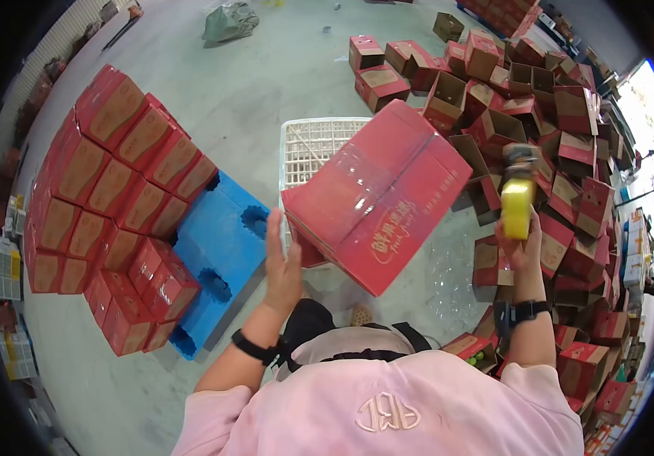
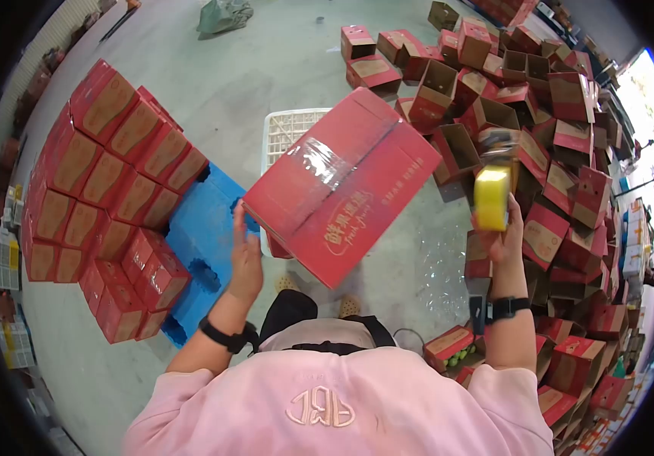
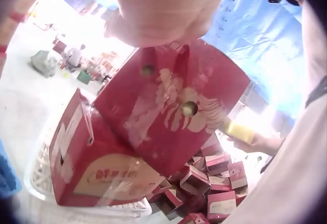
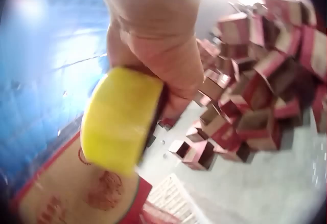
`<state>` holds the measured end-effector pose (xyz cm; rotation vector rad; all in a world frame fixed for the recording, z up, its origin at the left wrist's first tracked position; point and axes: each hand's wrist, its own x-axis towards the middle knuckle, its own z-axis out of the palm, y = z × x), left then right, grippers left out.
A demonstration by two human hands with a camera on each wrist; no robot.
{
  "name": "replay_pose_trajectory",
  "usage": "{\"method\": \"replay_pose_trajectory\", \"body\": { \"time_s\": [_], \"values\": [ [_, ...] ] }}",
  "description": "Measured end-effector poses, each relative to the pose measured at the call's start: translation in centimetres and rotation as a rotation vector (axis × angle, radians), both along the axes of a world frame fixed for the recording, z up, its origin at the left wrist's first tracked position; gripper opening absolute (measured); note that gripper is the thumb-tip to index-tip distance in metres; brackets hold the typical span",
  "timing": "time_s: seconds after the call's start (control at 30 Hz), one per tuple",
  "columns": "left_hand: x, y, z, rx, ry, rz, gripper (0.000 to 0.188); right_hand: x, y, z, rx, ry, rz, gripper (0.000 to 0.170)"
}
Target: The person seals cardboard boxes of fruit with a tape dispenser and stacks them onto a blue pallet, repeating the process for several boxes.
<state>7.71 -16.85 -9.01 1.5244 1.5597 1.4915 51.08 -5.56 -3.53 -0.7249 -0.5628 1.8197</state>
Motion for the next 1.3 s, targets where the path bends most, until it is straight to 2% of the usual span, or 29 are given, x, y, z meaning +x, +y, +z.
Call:
{"method": "replay_pose_trajectory", "body": {
  "time_s": [0.03,0.07,0.1,0.17,0.2,0.23,0.3,0.33,0.37,0.4,0.43,0.5,0.53,0.57,0.67,0.7,0.73,0.8,0.83,0.9,0.93,0.97,1.0,1.03,1.1,1.13,1.17,1.2,1.3],
  "values": [
    [0.9,1.0,-1.2,-0.008,-0.004,0.011,0.066,-0.2,2.2,-1.5,0.135,0.125,0.113,0.044],
    [1.7,2.4,-2.6,0.022,-0.266,-0.04,0.065,-3.6,3.5,-0.8,0.143,0.112,-0.031,0.044],
    [1.9,3.7,-3.4,0.055,-0.528,-0.091,0.064,-6.4,5.2,-0.4,0.137,0.109,-0.025,0.044],
    [0.7,6.0,-2.8,0.029,-0.56,-0.07,0.064,-10.8,8.2,-0.2,0.169,0.13,-0.078,0.039],
    [-0.1,7.3,-2.2,0.005,-0.59,-0.057,0.064,-10.8,9.7,-1.6,0.254,0.191,0.018,0.033],
    [-1.0,8.7,-1.5,-0.026,-0.622,-0.045,0.064,-12.3,10.3,-0.8,0.25,0.186,0.013,0.033],
    [-3.3,12.2,-1.2,-0.096,-0.685,-0.035,0.066,-15.3,11.3,1.5,0.213,0.056,-0.016,0.03],
    [-5.2,14.2,-1.5,-0.152,-0.608,-0.019,0.066,-17.5,12.0,2.0,0.192,-0.005,-0.081,0.032],
    [-6.8,16.5,-1.8,-0.146,-0.788,-0.096,0.066,-17.6,13.3,0.9,0.148,-0.071,-0.135,0.035],
    [-8.6,19.3,-1.4,-0.131,-0.967,-0.172,0.067,-18.9,14.1,1.1,0.143,-0.017,-0.106,0.037],
    [-11.0,21.4,-0.8,-0.156,-0.815,-0.22,0.069,-20.7,14.8,1.1,0.137,0.042,-0.074,0.038],
    [-13.8,26.2,-1.8,-0.179,-0.896,-0.244,0.07,-23.0,16.7,-0.6,0.189,-0.025,-0.126,0.038],
    [-15.0,28.1,-2.0,-0.2,-0.846,-0.261,0.072,-24.0,17.5,-1.6,0.106,0.0,-0.247,0.038],
    [-15.9,29.4,-2.5,-0.225,-0.799,-0.275,0.074,-24.7,17.7,-2.5,0.054,0.049,-0.272,0.037],
    [-16.9,30.4,-6.1,-0.425,-0.86,-0.3,0.076,-25.3,16.6,-6.5,0.054,0.091,-0.298,0.035],
    [-17.1,30.2,-8.0,-0.539,-0.883,-0.328,0.076,-25.2,15.6,-7.9,0.032,-0.066,-0.293,0.037],
    [-17.4,29.1,-10.7,-0.563,-0.885,-0.346,0.076,-25.1,14.3,-8.6,0.0,-0.228,-0.283,0.038],
    [-18.2,27.8,-15.4,-0.692,-0.641,-0.429,0.073,-24.0,10.8,-8.6,-0.057,-0.254,-0.307,0.039],
    [-18.6,28.7,-15.4,-0.706,-0.64,-0.445,0.073,-23.2,8.6,-8.5,-0.106,-0.274,-0.316,0.04],
    [-19.1,30.4,-14.5,-0.892,-0.466,-0.705,0.068,-20.2,3.6,-8.3,-0.153,-0.536,-0.469,0.043],
    [-19.0,31.9,-14.8,-0.897,-0.467,-0.715,0.068,-18.2,0.5,-8.9,-0.211,-0.589,-0.59,0.047],
    [-18.7,33.9,-15.0,-0.95,-0.349,-0.774,0.064,-16.6,-2.7,-10.1,-0.263,-0.639,-0.715,0.052],
    [-18.3,35.2,-15.2,-1.004,-0.231,-0.829,0.061,-16.2,-6.1,-11.5,-0.325,-0.723,-0.688,0.055],
    [-17.0,35.7,-14.7,-1.002,-0.235,-0.838,0.061,-16.1,-8.9,-12.3,-0.386,-0.807,-0.656,0.059],
    [-13.6,36.2,-12.7,-0.846,-0.155,-0.965,0.055,-18.5,-11.3,-12.9,-0.507,-0.225,-0.609,0.056],
    [-13.0,36.0,-11.6,-0.847,-0.155,-0.967,0.055,-20.5,-10.7,-13.0,-0.63,-0.148,-0.692,0.06],
    [-12.6,35.5,-10.3,-0.979,-0.315,-0.979,0.055,-22.7,-9.7,-13.0,-0.753,-0.065,-0.774,0.064],
    [-12.4,34.9,-9.4,-1.11,-0.469,-0.98,0.055,-23.9,-8.4,-12.6,-0.716,0.049,-0.835,0.064],
    [-13.4,32.3,-10.4,-1.014,-0.569,-0.94,0.06,-23.1,-5.9,-12.2,-0.693,0.039,-0.852,0.061]
  ]
}}
